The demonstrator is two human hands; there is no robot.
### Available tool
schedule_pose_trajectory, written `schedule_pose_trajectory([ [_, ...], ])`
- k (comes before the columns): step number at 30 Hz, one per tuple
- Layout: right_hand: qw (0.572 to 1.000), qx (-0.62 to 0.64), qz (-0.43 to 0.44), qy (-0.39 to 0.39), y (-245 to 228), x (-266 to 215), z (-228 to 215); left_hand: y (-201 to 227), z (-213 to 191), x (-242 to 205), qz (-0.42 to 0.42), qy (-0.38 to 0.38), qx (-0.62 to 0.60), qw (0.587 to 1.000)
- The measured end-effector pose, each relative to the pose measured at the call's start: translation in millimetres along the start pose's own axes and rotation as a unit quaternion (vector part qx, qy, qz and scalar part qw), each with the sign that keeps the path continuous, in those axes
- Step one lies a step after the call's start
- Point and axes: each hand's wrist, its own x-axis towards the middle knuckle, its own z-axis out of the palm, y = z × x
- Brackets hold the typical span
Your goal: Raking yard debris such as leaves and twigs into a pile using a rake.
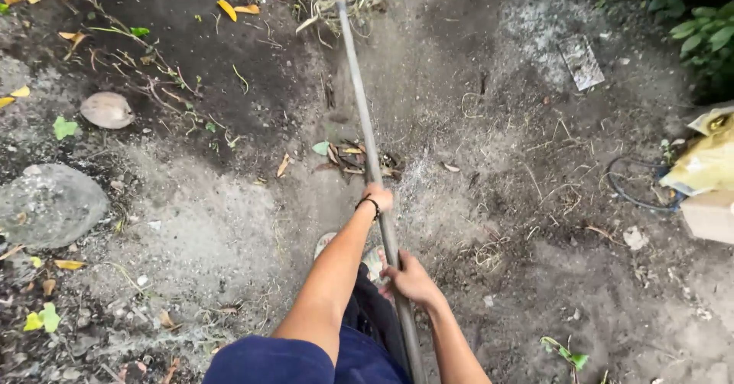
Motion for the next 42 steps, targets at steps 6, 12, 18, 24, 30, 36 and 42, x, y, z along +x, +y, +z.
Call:
schedule_pose_trajectory([
  [6, 0.977, -0.207, 0.040, -0.016, 21, 11, 12, -43, -35, -68, 0.010, -0.105, 0.031, 0.994],
  [12, 0.987, -0.087, 0.050, 0.123, 49, 65, 7, -87, -13, -118, -0.034, -0.120, 0.003, 0.992],
  [18, 0.991, -0.022, 0.087, 0.098, 118, 126, 25, -87, -55, -274, -0.064, -0.226, -0.078, 0.969],
  [24, 0.988, 0.063, 0.067, 0.127, 183, 98, 24, -197, 39, -203, -0.025, -0.285, -0.114, 0.951],
  [30, 0.987, 0.042, 0.114, 0.104, 310, 8, 16, -277, 172, -157, -0.099, -0.120, -0.374, 0.914],
  [36, 0.988, 0.030, 0.133, 0.071, 391, -133, 5, -310, 262, -276, -0.159, -0.091, -0.206, 0.961],
  [42, 0.981, -0.042, 0.167, 0.093, 450, -239, 8, -348, 301, -387, -0.232, -0.128, -0.154, 0.952],
])
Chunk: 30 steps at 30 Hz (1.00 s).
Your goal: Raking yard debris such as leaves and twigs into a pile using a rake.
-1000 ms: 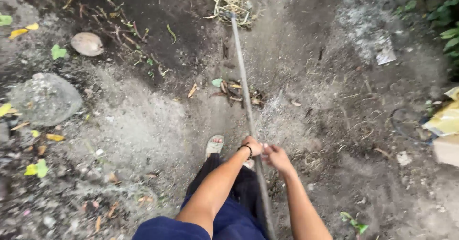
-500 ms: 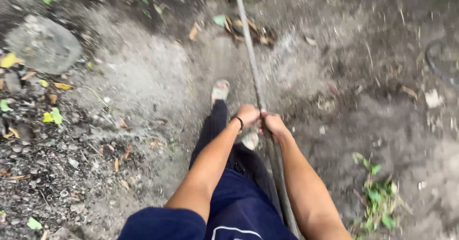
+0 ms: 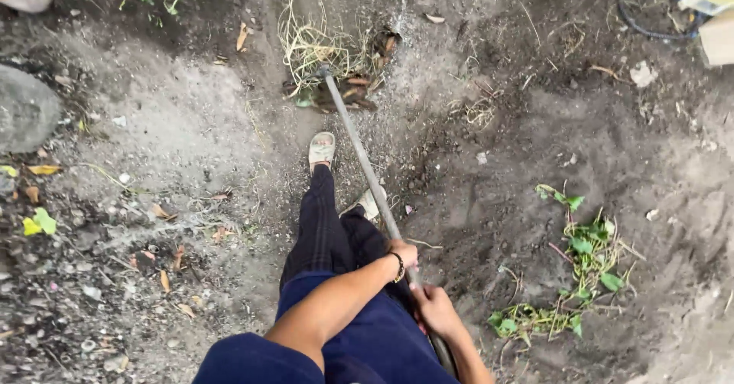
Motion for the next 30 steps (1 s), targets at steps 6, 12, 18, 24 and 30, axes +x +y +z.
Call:
schedule_pose_trajectory([
  [6, 0.999, 0.002, -0.028, 0.043, -1, -12, -2, 11, 5, 5, -0.002, -0.090, 0.049, 0.995],
  [12, 0.973, 0.168, -0.131, 0.092, -153, 16, -47, 218, 1, -13, 0.135, 0.008, 0.033, 0.990],
  [18, 0.961, 0.130, -0.220, 0.105, -310, 20, -94, 399, 21, 78, 0.318, 0.038, 0.255, 0.912],
  [24, 0.967, 0.117, -0.204, 0.096, -334, 38, -58, 402, -33, 89, 0.220, -0.096, 0.126, 0.963],
  [30, 0.967, 0.176, -0.124, 0.133, -285, 102, -70, 352, -26, 62, 0.219, -0.062, 0.126, 0.966],
])
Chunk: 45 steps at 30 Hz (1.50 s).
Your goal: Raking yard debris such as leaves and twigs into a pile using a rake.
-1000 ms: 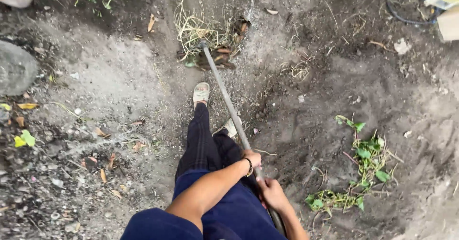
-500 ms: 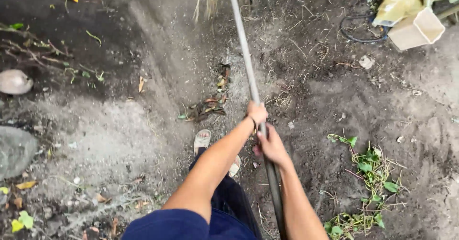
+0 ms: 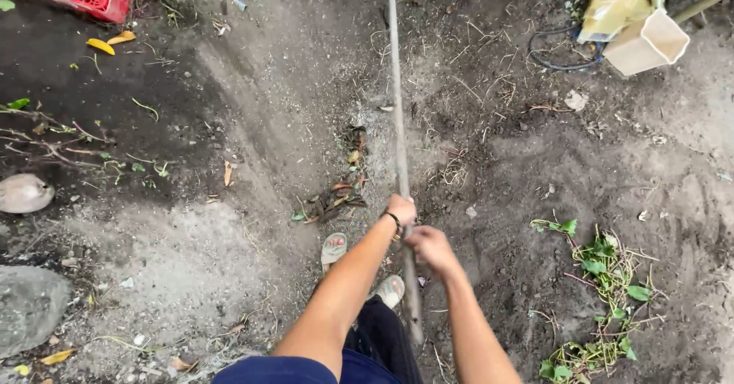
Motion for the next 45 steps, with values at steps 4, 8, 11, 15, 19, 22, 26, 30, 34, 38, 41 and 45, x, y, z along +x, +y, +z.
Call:
schedule_pose_trajectory([
  [4, 0.986, 0.103, 0.064, 0.115, 84, 93, -26, -52, 33, -75, 0.027, 0.004, 0.058, 0.998],
  [8, 0.986, 0.101, 0.126, 0.050, 57, 33, -19, -108, 69, -198, 0.028, 0.026, -0.059, 0.998],
  [11, 0.978, 0.160, 0.134, -0.024, 77, 8, -26, -195, 119, -223, -0.086, -0.067, -0.206, 0.972],
  [15, 0.964, 0.245, 0.102, 0.017, 124, -21, -32, -185, 89, -198, -0.128, -0.071, -0.253, 0.956],
  [19, 0.975, 0.212, 0.070, 0.016, 196, -91, -15, -250, 86, -91, 0.038, 0.077, 0.025, 0.996],
  [22, 0.981, 0.189, 0.034, 0.000, 262, -127, -15, -233, 100, -99, 0.027, 0.114, -0.001, 0.993],
  [26, 0.983, 0.156, 0.081, -0.054, 305, -197, -38, -270, 129, -141, -0.103, 0.108, -0.189, 0.971],
  [30, 0.981, 0.148, 0.100, -0.077, 369, -242, -51, -361, 159, -166, -0.135, 0.146, -0.098, 0.975],
  [34, 0.979, 0.157, 0.114, -0.067, 381, -290, -67, -378, 173, -222, -0.177, 0.135, 0.021, 0.975],
  [38, 0.985, 0.112, 0.109, -0.074, 396, -316, -77, -383, 180, -264, -0.199, 0.101, 0.098, 0.970],
  [41, 0.991, 0.052, 0.115, -0.042, 447, -280, -71, -334, 165, -306, -0.177, 0.153, -0.155, 0.960],
  [45, 0.989, 0.012, 0.092, -0.118, 379, -283, -74, -285, 134, -308, -0.191, 0.152, -0.195, 0.950],
])
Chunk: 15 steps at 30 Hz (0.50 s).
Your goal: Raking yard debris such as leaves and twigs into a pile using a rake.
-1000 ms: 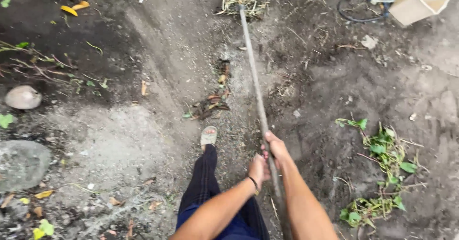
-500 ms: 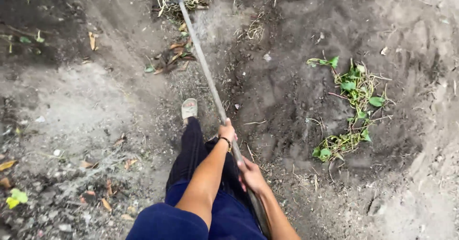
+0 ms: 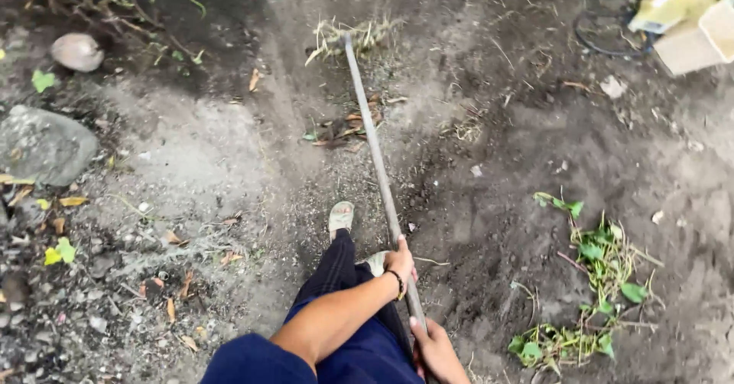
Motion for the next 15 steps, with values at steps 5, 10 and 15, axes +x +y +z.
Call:
schedule_pose_trajectory([
  [5, 0.994, -0.072, -0.056, -0.064, -97, 44, 8, 91, -13, 43, 0.113, 0.042, -0.003, 0.993],
  [10, 0.902, -0.401, -0.155, -0.049, -216, 37, 34, 134, -18, 154, 0.050, 0.094, -0.059, 0.993],
  [15, 0.919, -0.353, -0.174, -0.015, -268, 77, 66, 110, -21, 157, 0.107, -0.018, 0.030, 0.994],
])
